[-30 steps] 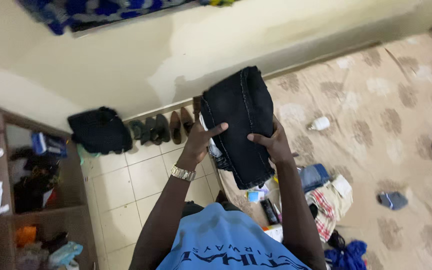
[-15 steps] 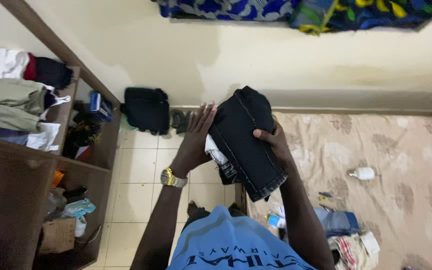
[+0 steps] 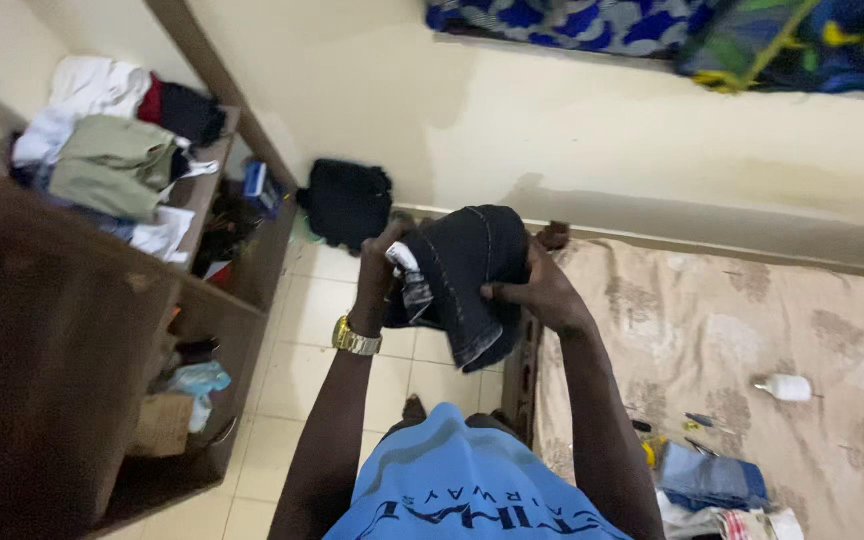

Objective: The person takes several folded garments from a pile on a bed and places them onto a shelf in a wardrobe one by one.

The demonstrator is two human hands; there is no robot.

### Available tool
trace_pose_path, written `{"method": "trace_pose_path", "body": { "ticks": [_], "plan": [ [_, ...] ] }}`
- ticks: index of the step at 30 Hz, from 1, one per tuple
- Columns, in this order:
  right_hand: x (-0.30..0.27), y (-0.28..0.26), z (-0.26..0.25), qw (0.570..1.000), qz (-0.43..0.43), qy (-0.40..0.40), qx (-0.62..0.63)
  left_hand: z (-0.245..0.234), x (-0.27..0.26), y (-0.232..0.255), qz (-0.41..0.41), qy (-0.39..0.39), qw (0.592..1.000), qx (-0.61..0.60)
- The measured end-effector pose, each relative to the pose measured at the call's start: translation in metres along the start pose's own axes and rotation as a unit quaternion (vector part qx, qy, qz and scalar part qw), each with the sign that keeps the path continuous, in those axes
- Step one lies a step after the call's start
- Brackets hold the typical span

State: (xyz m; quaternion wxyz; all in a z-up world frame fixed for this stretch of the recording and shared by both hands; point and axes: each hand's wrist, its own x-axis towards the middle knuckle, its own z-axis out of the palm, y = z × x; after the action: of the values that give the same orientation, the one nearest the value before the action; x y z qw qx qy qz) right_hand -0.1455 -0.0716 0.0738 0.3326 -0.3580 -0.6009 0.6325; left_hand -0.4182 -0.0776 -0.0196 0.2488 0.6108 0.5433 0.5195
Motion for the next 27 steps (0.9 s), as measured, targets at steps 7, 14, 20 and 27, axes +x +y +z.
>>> {"method": "trace_pose_path", "body": {
  "ticks": [7, 14, 20, 27],
  "plan": [
    [0.042, 0.015, 0.054, 0.999, -0.003, -0.023, 0.025, -0.077, -0.031, 0.014, -0.008, 0.023, 0.991, -0.129],
    [0.100, 0.070, 0.098, 0.986, 0.111, -0.104, -0.064, -0.137, -0.070, -0.035, -0.076, 0.115, 0.942, -0.307],
    [0.140, 0.097, 0.161, 0.967, 0.013, -0.254, 0.005, -0.169, -0.110, -0.125, -0.181, 0.276, 0.841, -0.429],
    [0.183, 0.034, 0.220, 0.947, 0.054, -0.309, 0.071, -0.193, -0.141, -0.036, -0.118, 0.372, 0.768, -0.508]
  ]
}}
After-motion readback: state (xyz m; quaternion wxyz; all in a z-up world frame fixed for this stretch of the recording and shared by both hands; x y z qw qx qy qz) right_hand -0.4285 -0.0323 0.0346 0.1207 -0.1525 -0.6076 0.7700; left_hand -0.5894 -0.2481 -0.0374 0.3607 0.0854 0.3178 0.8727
